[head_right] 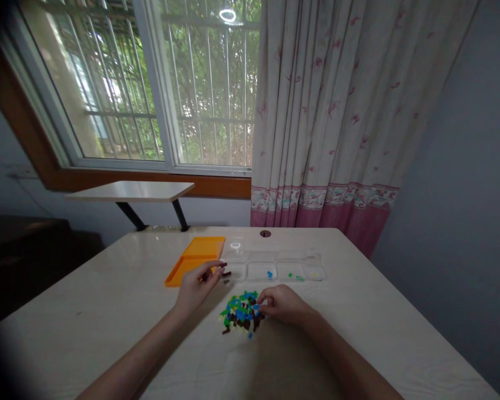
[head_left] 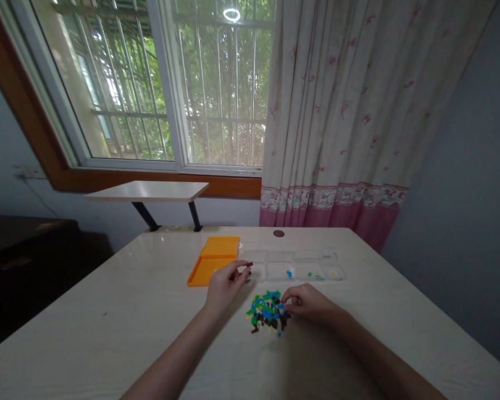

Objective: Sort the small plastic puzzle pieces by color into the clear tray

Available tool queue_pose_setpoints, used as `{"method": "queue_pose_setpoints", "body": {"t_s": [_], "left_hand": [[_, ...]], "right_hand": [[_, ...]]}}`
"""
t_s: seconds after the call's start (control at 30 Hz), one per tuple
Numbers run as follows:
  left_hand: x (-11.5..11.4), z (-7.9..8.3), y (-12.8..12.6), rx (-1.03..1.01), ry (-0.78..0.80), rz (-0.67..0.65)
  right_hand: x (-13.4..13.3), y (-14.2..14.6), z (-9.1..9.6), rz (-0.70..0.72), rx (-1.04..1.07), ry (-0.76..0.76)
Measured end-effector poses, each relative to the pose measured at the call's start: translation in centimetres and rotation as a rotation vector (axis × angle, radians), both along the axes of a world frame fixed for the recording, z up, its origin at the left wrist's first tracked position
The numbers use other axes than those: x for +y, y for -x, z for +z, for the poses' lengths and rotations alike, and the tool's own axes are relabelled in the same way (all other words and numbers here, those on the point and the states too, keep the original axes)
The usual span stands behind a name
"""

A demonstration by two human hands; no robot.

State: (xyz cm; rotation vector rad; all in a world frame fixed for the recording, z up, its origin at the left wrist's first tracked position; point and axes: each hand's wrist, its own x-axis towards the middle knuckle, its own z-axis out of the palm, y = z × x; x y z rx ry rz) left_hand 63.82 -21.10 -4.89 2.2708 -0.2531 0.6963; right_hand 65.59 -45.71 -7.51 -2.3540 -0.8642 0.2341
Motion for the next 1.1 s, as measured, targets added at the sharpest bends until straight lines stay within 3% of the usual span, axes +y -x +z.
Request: {"method": "queue_pose_setpoints", "body": {"t_s": [0.63, 0.97, 1.1], "left_hand": [[0.8, -0.4, -0.5, 0.003, -0.049, 0.030], [1.2, -1.2, -1.4, 0.190, -0.332, 0.229], [0.9, -0.8, -0.9, 0.188, -0.320, 0.117]], "right_hand": [[0.2, 0.1, -0.2, -0.005, -0.025, 0.070], [0.0, 0.3, 0.3, 0.016, -0.051, 0.110], [-0.1, 0.3, 0.6, 0.001, -0.060, 0.080]]}}
